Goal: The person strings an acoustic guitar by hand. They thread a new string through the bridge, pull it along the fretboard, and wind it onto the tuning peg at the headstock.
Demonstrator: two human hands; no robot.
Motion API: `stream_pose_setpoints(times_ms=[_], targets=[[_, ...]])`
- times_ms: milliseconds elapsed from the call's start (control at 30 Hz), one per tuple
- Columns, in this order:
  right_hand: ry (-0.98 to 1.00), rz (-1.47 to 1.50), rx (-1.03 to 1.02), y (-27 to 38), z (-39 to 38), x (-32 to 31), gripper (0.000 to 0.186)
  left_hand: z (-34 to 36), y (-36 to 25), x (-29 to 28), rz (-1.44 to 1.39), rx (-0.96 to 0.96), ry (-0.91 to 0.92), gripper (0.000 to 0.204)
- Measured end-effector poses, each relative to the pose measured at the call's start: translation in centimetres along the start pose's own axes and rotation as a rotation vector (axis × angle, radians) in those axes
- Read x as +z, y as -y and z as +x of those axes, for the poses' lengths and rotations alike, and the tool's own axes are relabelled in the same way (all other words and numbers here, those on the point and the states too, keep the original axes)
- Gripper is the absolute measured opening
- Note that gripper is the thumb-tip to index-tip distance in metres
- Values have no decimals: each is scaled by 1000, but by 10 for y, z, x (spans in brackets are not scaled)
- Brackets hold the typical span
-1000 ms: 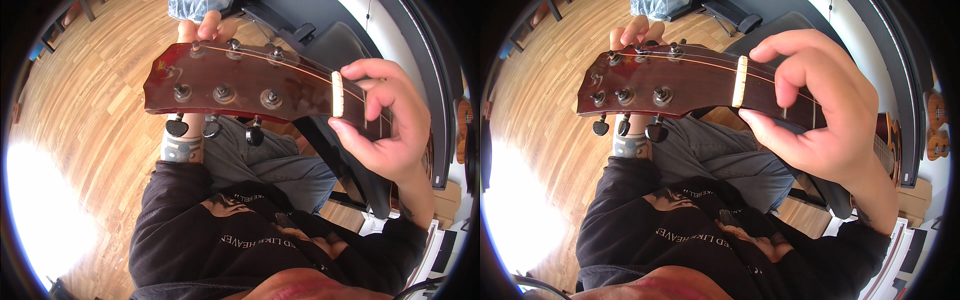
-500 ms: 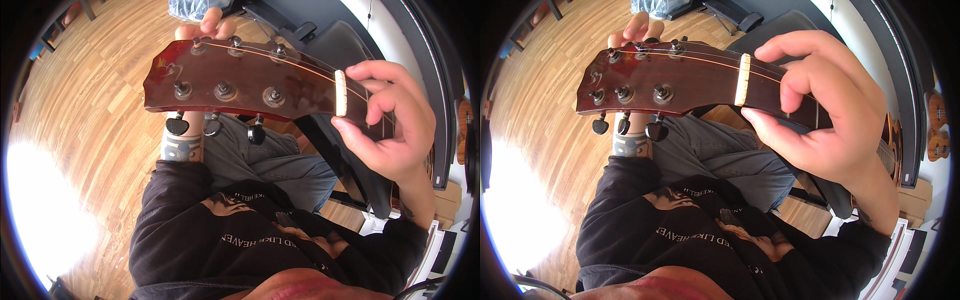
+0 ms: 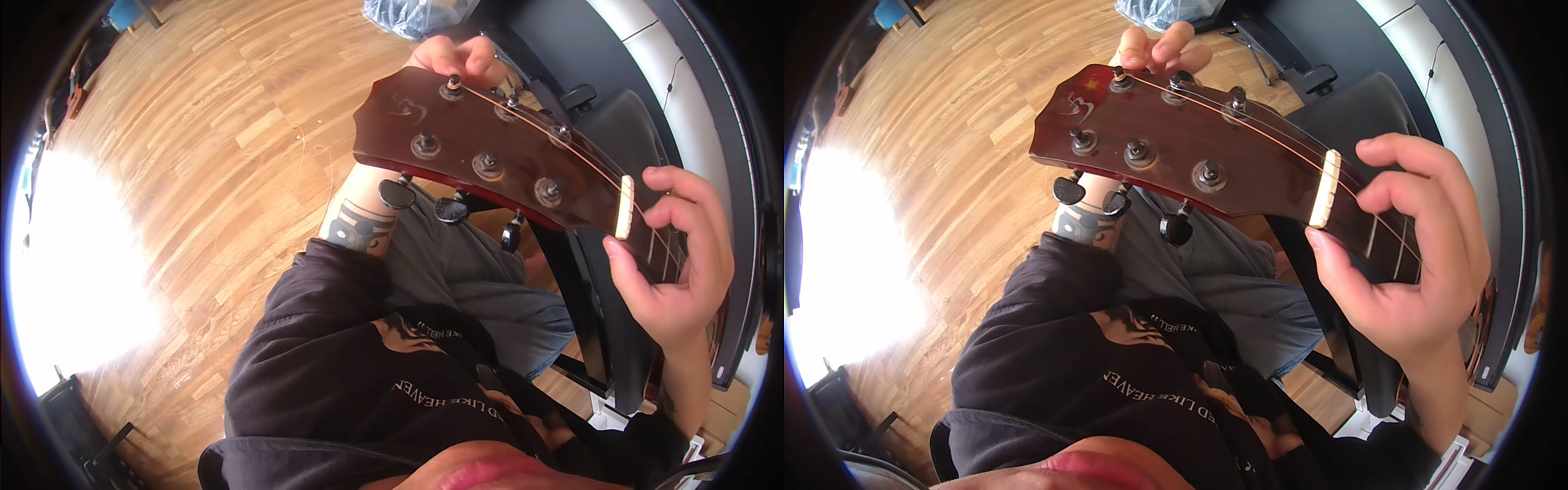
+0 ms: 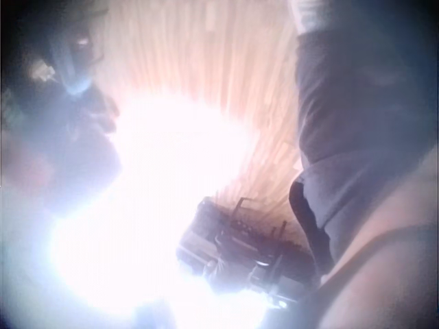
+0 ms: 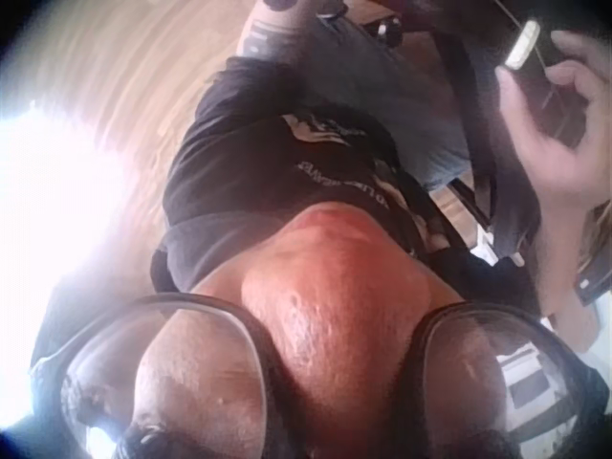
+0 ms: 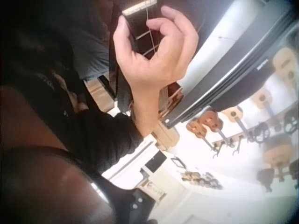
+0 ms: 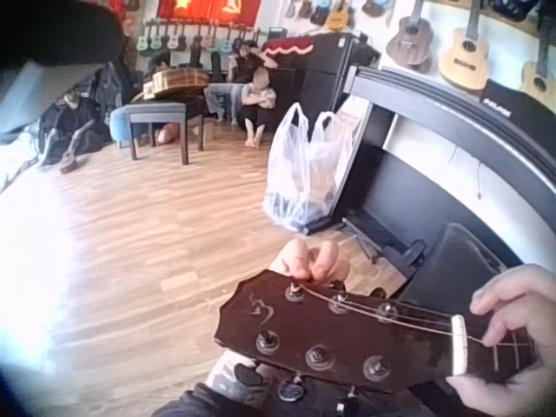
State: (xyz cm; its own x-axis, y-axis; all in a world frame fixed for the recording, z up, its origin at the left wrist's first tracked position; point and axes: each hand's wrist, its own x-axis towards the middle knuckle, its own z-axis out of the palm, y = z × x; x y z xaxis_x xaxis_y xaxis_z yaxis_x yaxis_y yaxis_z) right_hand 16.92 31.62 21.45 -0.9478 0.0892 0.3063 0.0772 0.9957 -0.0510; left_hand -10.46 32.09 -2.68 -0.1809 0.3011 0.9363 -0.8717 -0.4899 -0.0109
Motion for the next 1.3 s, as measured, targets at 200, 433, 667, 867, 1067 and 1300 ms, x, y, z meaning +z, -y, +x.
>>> stream_pose_setpoints(times_ms=[200, 433, 667, 867, 1067, 1300], targets=[[-15, 25, -8, -3, 1, 1, 36, -28, -23, -6, 250, -197, -429, 58], [0, 62, -34, -9, 1, 2, 36, 1, -3, 15, 87, -55, -126, 33], [-5, 44, 21, 0, 2, 2, 36, -20, -14, 23, 163, -207, -493, 33], [18, 84, -29, -9, -1, -1, 39, -13, -18, 47, 159, -169, -694, 43], [-5, 44, -86, -7, 2, -1, 43, -4, -32, 6, 219, -260, -247, 44], [4, 75, -132, -8, 0, -3, 50, -9, -46, 48, 545, -214, -509, 67]])
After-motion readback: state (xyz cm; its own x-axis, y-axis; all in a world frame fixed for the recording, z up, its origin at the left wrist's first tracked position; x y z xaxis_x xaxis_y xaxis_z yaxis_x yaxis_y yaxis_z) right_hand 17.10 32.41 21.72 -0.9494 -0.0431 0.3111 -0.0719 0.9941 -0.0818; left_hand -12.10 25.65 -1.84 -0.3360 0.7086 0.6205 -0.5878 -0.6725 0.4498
